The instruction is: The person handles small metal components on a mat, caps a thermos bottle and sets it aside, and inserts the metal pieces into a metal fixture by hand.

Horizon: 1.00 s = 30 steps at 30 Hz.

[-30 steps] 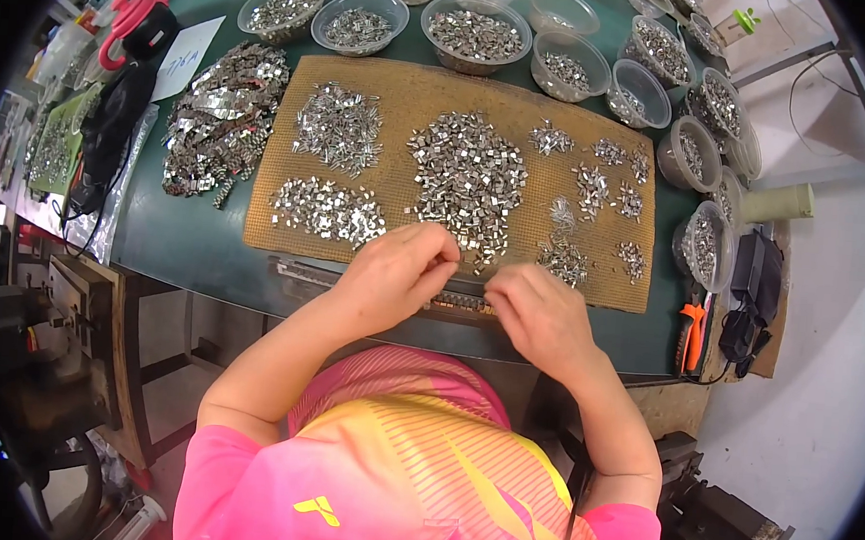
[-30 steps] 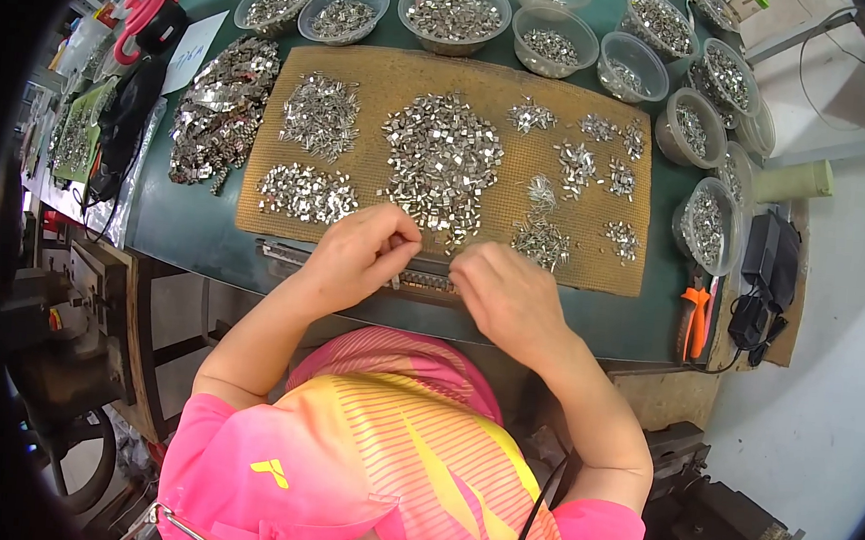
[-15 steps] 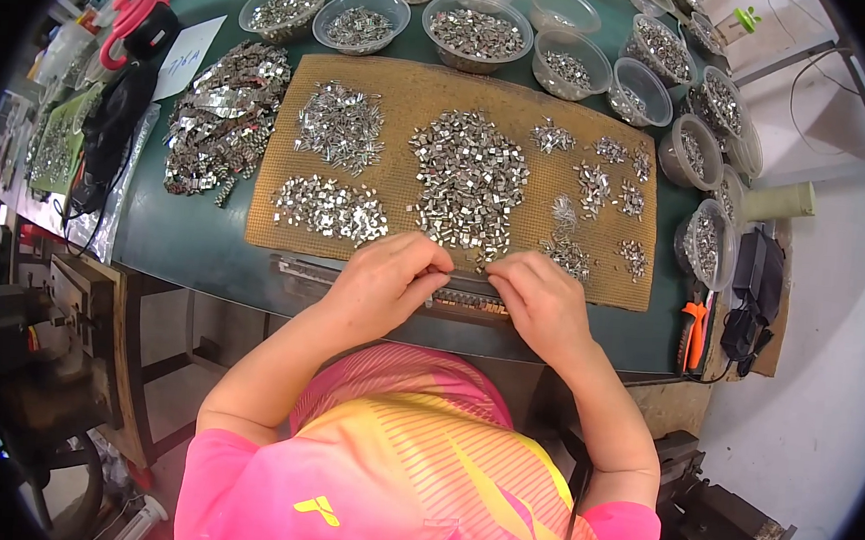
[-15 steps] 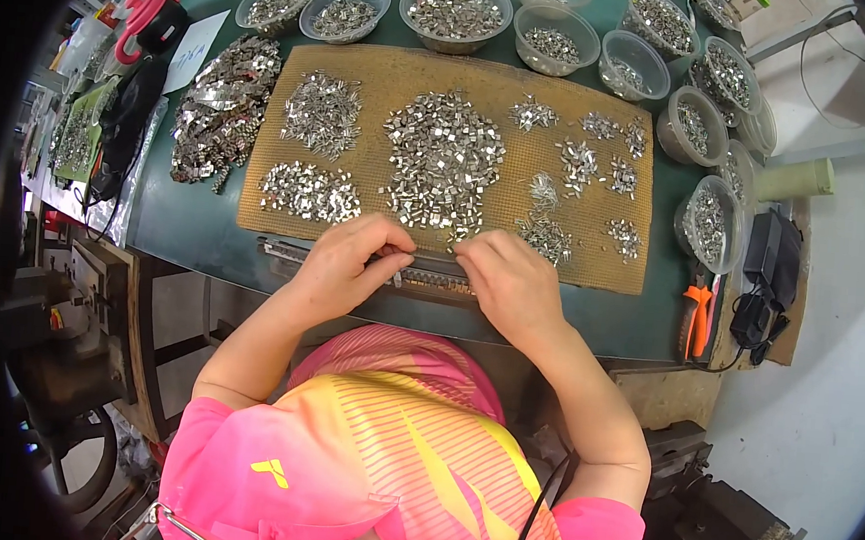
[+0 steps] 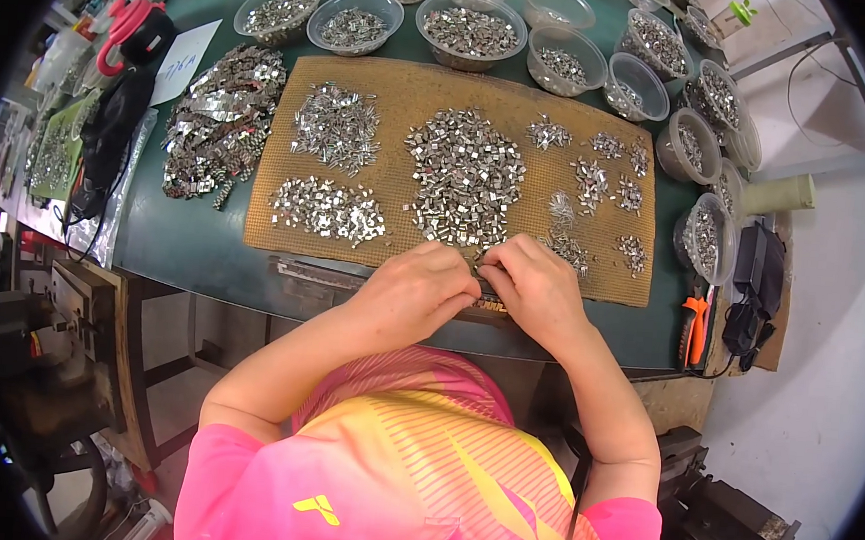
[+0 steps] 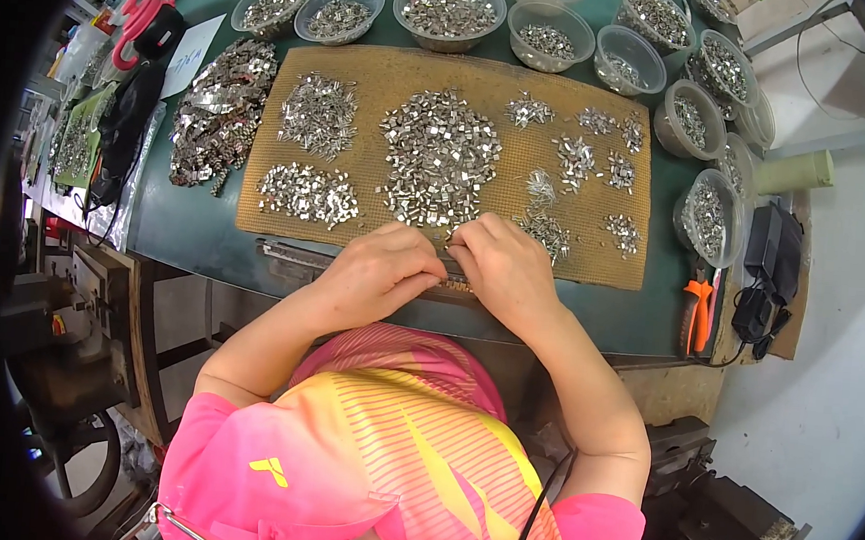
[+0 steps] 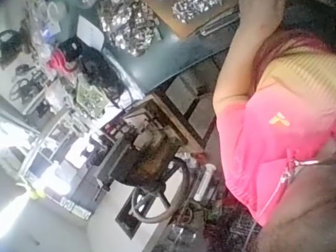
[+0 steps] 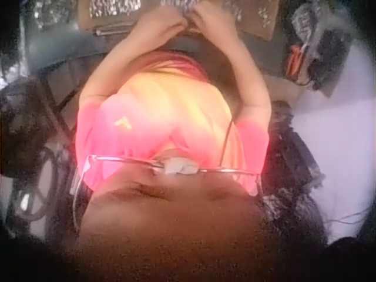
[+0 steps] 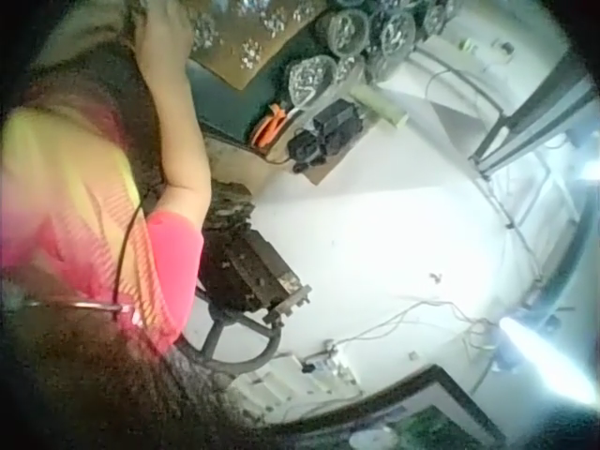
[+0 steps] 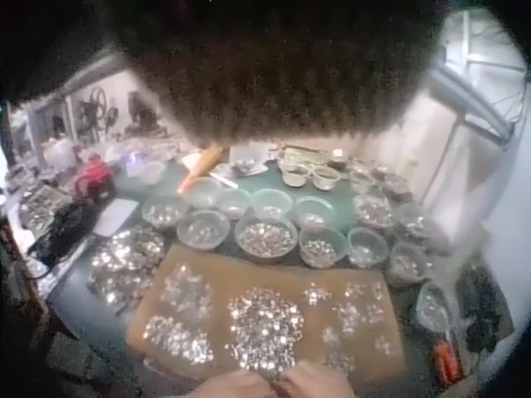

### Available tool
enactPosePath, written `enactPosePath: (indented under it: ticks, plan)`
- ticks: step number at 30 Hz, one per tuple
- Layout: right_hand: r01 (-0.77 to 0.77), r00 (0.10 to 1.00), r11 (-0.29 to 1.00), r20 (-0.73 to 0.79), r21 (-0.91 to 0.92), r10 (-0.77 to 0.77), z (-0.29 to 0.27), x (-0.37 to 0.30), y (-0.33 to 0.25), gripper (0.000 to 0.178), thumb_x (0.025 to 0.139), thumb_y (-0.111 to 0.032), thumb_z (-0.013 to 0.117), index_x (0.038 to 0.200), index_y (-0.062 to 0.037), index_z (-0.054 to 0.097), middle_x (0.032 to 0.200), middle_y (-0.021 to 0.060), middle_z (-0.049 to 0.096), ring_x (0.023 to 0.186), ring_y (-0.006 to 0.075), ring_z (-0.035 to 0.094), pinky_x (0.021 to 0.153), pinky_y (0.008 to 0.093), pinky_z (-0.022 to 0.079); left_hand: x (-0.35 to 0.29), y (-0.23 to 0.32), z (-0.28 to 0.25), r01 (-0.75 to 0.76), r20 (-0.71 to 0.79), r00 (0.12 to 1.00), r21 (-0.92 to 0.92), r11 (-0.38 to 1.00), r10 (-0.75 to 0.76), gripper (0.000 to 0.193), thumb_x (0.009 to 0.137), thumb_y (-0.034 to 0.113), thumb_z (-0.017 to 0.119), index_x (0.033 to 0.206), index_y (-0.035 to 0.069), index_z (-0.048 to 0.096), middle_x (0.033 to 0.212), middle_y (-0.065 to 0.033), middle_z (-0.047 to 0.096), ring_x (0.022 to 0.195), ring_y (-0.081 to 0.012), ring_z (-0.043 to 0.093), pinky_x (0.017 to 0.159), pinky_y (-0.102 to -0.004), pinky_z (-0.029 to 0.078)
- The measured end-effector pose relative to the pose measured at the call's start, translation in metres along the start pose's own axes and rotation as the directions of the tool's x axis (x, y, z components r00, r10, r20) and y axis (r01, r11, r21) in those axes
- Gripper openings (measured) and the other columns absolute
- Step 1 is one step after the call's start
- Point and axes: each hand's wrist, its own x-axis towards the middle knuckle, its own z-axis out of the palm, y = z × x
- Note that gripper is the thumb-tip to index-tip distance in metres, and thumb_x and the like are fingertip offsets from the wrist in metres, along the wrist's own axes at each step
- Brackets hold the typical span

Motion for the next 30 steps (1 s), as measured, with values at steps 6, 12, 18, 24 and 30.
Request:
enactPosePath:
  ticks: [6, 12, 18, 24, 30]
  plan:
    - [0.004, 1.000, 1.000, 0.029, 0.030, -0.004, -0.007, -0.001, 0.000, 0.010, 0.089, -0.011, 0.073, 0.095, -0.0073, 0.066, 0.091, 0.0081, 0.064, 0.087, 0.0308, 0.067, 0.071, 0.0424, 0.055, 0.003, -0.007, -0.017, 0.076, -0.092, 0.993, 0.062, 0.995, -0.070, 0.010, 0.087, 0.006, 0.074, 0.097, 0.005, 0.071, 0.090, -0.0092, 0.067, 0.087, -0.0305, 0.065, 0.077, -0.0398, 0.053]
    - [-0.073, 0.997, 0.996, 0.039, 0.049, 0.071, -0.009, -0.004, -0.005, 0.013, 0.089, -0.015, 0.075, 0.094, -0.0068, 0.065, 0.088, 0.0084, 0.063, 0.083, 0.0309, 0.067, 0.070, 0.0429, 0.055, 0.010, -0.012, -0.010, 0.015, -0.053, 0.999, 0.239, 0.971, -0.002, 0.016, 0.085, 0.011, 0.075, 0.100, 0.007, 0.070, 0.089, -0.0088, 0.064, 0.086, -0.0297, 0.065, 0.074, -0.0408, 0.054]
    - [-0.063, 0.998, 0.992, 0.008, -0.109, 0.064, 0.001, 0.001, -0.007, 0.014, 0.088, -0.015, 0.075, 0.089, -0.0067, 0.064, 0.085, 0.0083, 0.060, 0.080, 0.0296, 0.066, 0.069, 0.0427, 0.055, 0.019, -0.016, 0.004, 0.013, -0.036, 0.999, 0.397, 0.918, 0.002, 0.012, 0.085, 0.014, 0.074, 0.088, 0.008, 0.064, 0.082, -0.0071, 0.059, 0.084, -0.0277, 0.064, 0.071, -0.0409, 0.054]
    - [-0.008, 0.999, 0.999, 0.049, -0.037, 0.010, -0.010, -0.002, -0.005, 0.011, 0.088, -0.013, 0.074, 0.093, -0.0075, 0.066, 0.088, 0.0080, 0.061, 0.083, 0.0293, 0.066, 0.072, 0.0424, 0.055, 0.018, -0.019, 0.000, 0.026, -0.072, 0.997, 0.309, 0.951, -0.004, 0.011, 0.088, 0.012, 0.072, 0.089, 0.007, 0.063, 0.083, -0.0085, 0.062, 0.081, -0.0285, 0.066, 0.068, -0.0410, 0.054]
    - [-0.002, 0.999, 0.997, 0.051, -0.082, 0.007, -0.013, -0.003, -0.009, 0.009, 0.088, -0.008, 0.073, 0.095, -0.0053, 0.068, 0.091, 0.0085, 0.064, 0.087, 0.0303, 0.066, 0.075, 0.0413, 0.054, 0.005, -0.004, -0.027, 0.227, -0.044, 0.973, -0.013, 0.974, -0.227, 0.012, 0.089, 0.008, 0.072, 0.093, 0.004, 0.062, 0.084, -0.0099, 0.064, 0.080, -0.0294, 0.067, 0.068, -0.0395, 0.053]
